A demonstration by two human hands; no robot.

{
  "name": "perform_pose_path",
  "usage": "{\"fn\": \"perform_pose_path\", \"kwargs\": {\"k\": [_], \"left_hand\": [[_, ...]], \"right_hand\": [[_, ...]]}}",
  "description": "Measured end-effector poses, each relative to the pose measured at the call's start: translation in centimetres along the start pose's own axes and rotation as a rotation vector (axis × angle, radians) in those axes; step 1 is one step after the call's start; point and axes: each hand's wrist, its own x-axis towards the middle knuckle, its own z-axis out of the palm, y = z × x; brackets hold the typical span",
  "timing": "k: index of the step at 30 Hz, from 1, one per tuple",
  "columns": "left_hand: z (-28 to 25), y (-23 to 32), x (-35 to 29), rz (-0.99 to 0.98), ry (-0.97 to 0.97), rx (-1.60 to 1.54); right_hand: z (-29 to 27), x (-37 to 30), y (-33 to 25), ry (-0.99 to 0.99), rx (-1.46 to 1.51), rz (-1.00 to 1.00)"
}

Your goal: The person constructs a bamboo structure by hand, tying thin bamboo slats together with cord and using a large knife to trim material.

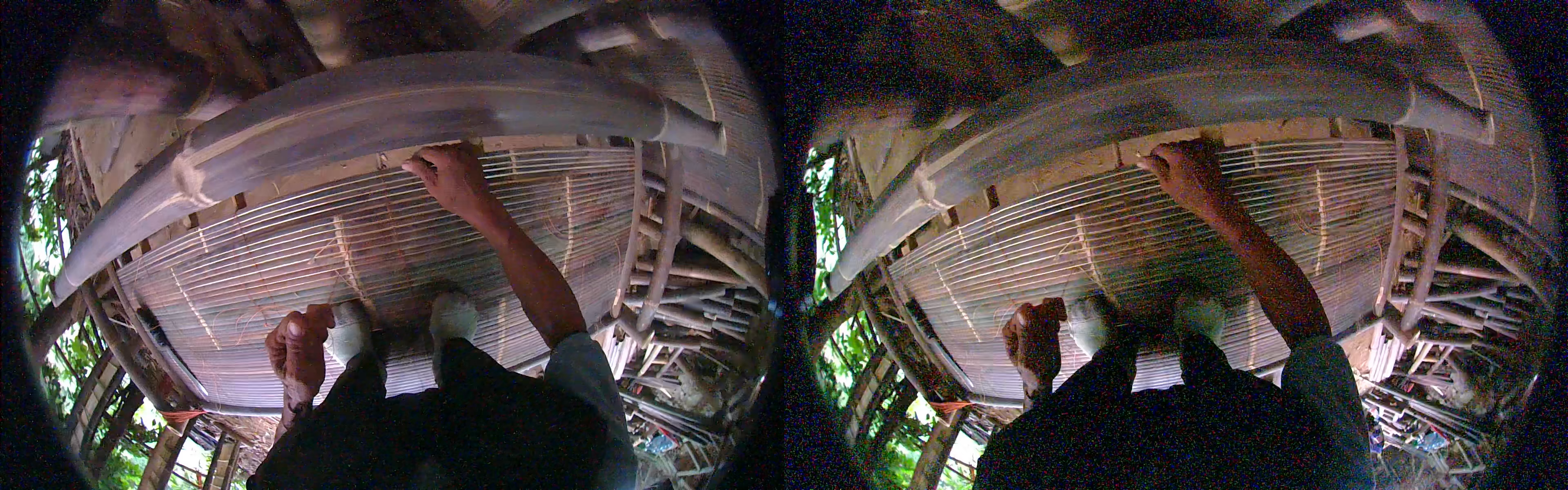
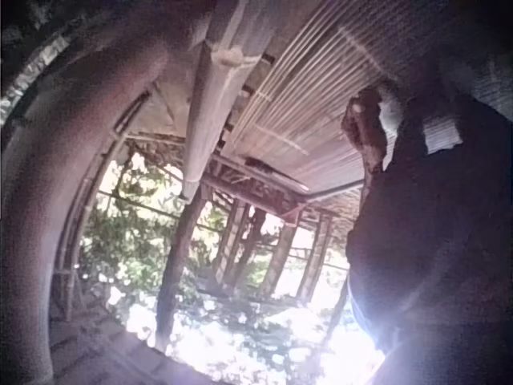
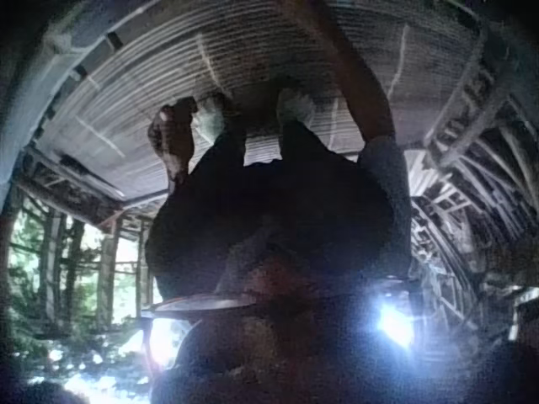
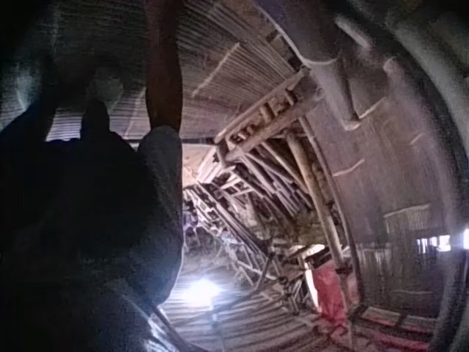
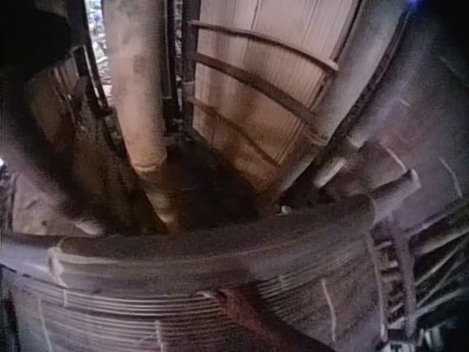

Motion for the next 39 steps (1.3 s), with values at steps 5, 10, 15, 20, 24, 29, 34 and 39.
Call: {"fn": "perform_pose_path", "kwargs": {"k": [5,10,15,20,24,29,34,39], "left_hand": [[-4.3,-0.1,0.6,-0.036,0.087,0.229],[-8.6,3.3,2.2,0.609,0.071,1.35],[-3.9,7.7,5.2,0.785,0.03,1.273],[5.8,9.4,6.3,1.062,-0.255,1.064],[10.0,9.8,5.2,1.149,-0.402,1.137],[11.7,11.0,5.3,0.952,-0.703,1.217],[13.5,11.5,5.4,0.866,-0.947,1.353],[16.1,8.7,7.3,0.852,-1.107,1.444]], "right_hand": [[-1.1,-2.0,1.7,0.468,0.008,-0.226],[-5.4,-8.7,8.4,0.762,-0.212,0.03],[-7.5,-15.2,10.5,0.768,-0.347,0.399],[-5.8,-17.2,11.7,0.718,-0.176,0.556],[-5.5,-17.4,12.6,0.6,-0.249,0.68],[-6.2,-18.6,12.3,0.253,-0.374,0.521],[-5.9,-21.1,10.9,0.723,-0.108,0.402],[-4.0,-24.1,12.6,0.649,-0.148,0.53]]}}
